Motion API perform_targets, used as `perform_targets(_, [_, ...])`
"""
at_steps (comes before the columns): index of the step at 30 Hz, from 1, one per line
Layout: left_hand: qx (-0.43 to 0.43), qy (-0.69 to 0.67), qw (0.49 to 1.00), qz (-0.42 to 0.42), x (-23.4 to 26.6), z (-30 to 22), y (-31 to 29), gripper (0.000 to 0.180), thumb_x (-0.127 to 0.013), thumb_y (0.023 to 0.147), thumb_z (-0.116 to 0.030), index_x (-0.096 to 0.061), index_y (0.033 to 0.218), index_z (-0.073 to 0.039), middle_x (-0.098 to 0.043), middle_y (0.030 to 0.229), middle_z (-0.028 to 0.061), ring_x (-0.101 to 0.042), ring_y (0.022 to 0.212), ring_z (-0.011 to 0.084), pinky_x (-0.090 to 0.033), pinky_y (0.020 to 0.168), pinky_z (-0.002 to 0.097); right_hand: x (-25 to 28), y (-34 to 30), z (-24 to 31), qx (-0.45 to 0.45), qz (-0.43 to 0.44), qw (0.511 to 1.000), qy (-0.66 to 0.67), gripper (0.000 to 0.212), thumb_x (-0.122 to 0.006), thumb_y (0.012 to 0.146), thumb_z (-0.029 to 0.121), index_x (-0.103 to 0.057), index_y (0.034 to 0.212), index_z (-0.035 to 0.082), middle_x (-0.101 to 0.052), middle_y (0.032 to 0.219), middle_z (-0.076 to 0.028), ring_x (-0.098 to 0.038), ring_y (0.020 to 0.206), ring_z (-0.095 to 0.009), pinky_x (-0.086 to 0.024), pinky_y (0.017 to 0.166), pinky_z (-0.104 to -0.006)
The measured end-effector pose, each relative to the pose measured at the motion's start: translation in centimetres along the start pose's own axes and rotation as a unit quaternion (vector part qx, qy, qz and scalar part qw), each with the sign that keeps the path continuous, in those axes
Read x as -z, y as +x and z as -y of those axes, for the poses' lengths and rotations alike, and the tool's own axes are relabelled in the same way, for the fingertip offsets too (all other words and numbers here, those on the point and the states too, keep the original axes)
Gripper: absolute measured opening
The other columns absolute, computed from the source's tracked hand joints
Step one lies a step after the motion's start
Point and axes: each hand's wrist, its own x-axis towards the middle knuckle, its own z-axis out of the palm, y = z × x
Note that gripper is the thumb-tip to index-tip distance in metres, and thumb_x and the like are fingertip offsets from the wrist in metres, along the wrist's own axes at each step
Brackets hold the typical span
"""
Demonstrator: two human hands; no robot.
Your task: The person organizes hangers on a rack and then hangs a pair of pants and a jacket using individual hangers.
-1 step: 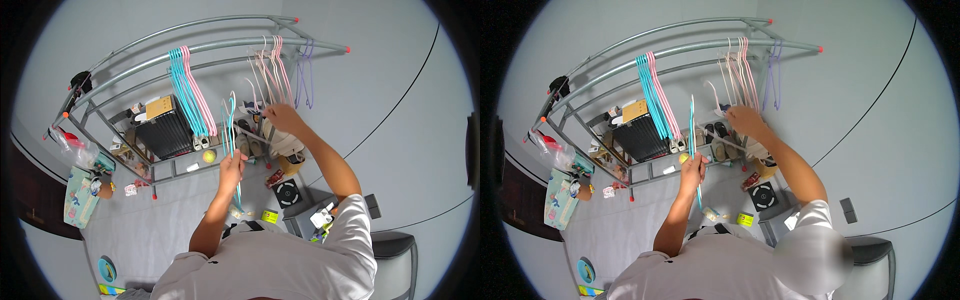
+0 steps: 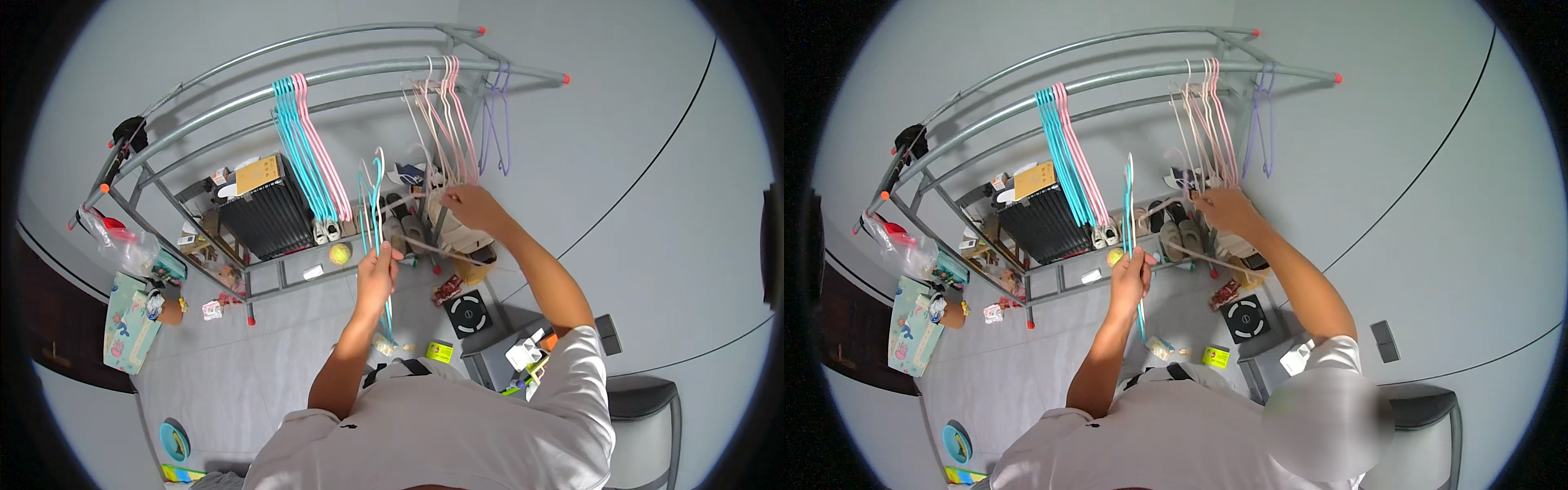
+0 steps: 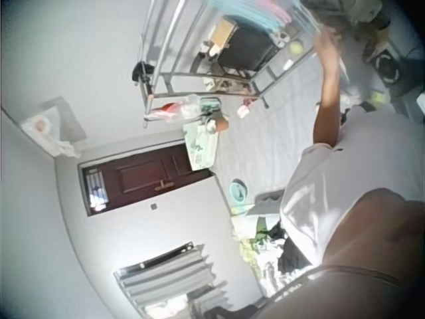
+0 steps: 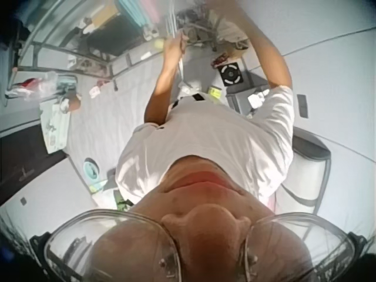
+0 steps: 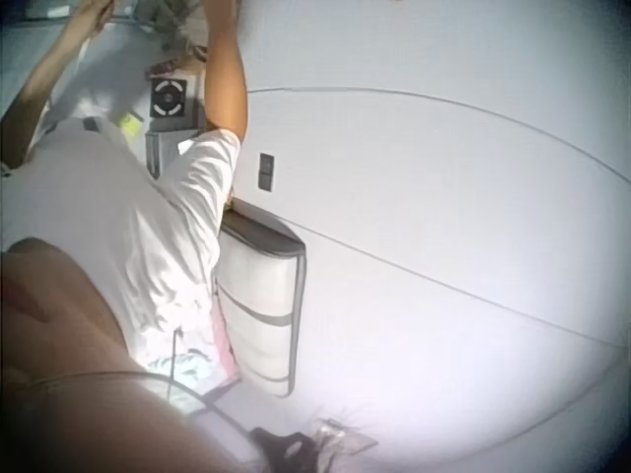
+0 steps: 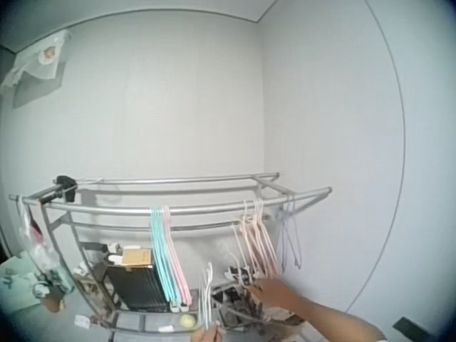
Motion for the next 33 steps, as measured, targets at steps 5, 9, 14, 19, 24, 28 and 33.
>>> perform_targets(5, [-0.004,-0.013,1.000,-0.004,-0.8,0.2,1.0,0.039,-0.043,0.102,-0.036,-0.058,0.084,-0.005,-0.041,0.053,-0.0026,-0.034,0.040,0.0059,-0.025,0.037,0.0226,2.4,-6.4,-3.9,-0.193,0.101,0.969,0.116,0.027,-0.054,0.093,0.025,-0.068,0.097,0.003,-0.063,0.072,-0.012,-0.061,0.067,-0.023,-0.046,0.062,-0.0370])
perform_targets(9, [0.004,-0.023,1.000,0.009,-1.3,0.3,1.4,0.039,-0.043,0.102,-0.036,-0.057,0.084,-0.005,-0.041,0.053,-0.0026,-0.034,0.041,0.0059,-0.026,0.038,0.0221,4.7,-9.0,-4.9,-0.159,0.036,0.977,0.136,0.026,-0.056,0.094,0.022,-0.068,0.104,0.001,-0.058,0.066,-0.004,-0.050,0.058,-0.012,-0.042,0.055,-0.0299])
perform_targets(14, [-0.003,-0.013,1.000,0.015,-2.4,0.5,1.8,0.039,-0.043,0.102,-0.036,-0.057,0.084,-0.005,-0.040,0.052,-0.0029,-0.033,0.040,0.0060,-0.025,0.038,0.0226,7.4,-10.4,-3.3,-0.164,0.019,0.968,0.188,0.026,-0.050,0.098,0.019,-0.065,0.105,0.000,-0.043,0.058,0.004,-0.036,0.048,-0.006,-0.029,0.044,-0.0235])
perform_targets(19, [-0.001,-0.011,1.000,0.021,-2.6,0.6,1.8,0.039,-0.042,0.103,-0.035,-0.057,0.084,-0.005,-0.039,0.052,-0.0030,-0.033,0.040,0.0060,-0.024,0.038,0.0230,8.8,-8.8,-0.7,-0.164,-0.032,0.959,0.228,0.024,-0.049,0.099,0.017,-0.066,0.104,0.001,-0.038,0.057,0.006,-0.033,0.048,-0.004,-0.026,0.043,-0.0223])
perform_targets(24, [-0.001,-0.025,1.000,0.016,-2.7,0.1,1.7,0.038,-0.042,0.103,-0.034,-0.057,0.084,-0.005,-0.039,0.052,-0.0029,-0.031,0.039,0.0062,-0.024,0.037,0.0229,8.9,-7.0,0.2,-0.137,-0.072,0.954,0.257,0.024,-0.049,0.099,0.018,-0.067,0.104,0.002,-0.037,0.058,0.007,-0.033,0.050,-0.003,-0.025,0.044,-0.0217])
perform_targets(28, [-0.021,-0.021,0.999,0.014,-2.2,-0.6,1.3,0.038,-0.042,0.103,-0.034,-0.056,0.083,-0.005,-0.039,0.052,-0.0029,-0.031,0.039,0.0061,-0.023,0.037,0.0230,8.2,-5.3,0.3,-0.126,-0.098,0.951,0.265,0.023,-0.051,0.099,0.019,-0.067,0.103,0.003,-0.036,0.059,0.007,-0.031,0.051,-0.003,-0.024,0.043,-0.0209])
perform_targets(33, [-0.031,-0.016,0.999,-0.008,-1.1,-0.6,1.0,0.038,-0.044,0.102,-0.036,-0.057,0.083,-0.005,-0.039,0.053,-0.0034,-0.031,0.040,0.0054,-0.024,0.037,0.0226,7.5,-4.8,1.9,-0.136,-0.100,0.927,0.335,0.021,-0.055,0.096,0.016,-0.068,0.102,0.000,-0.045,0.063,0.006,-0.037,0.056,-0.004,-0.030,0.051,-0.0219])
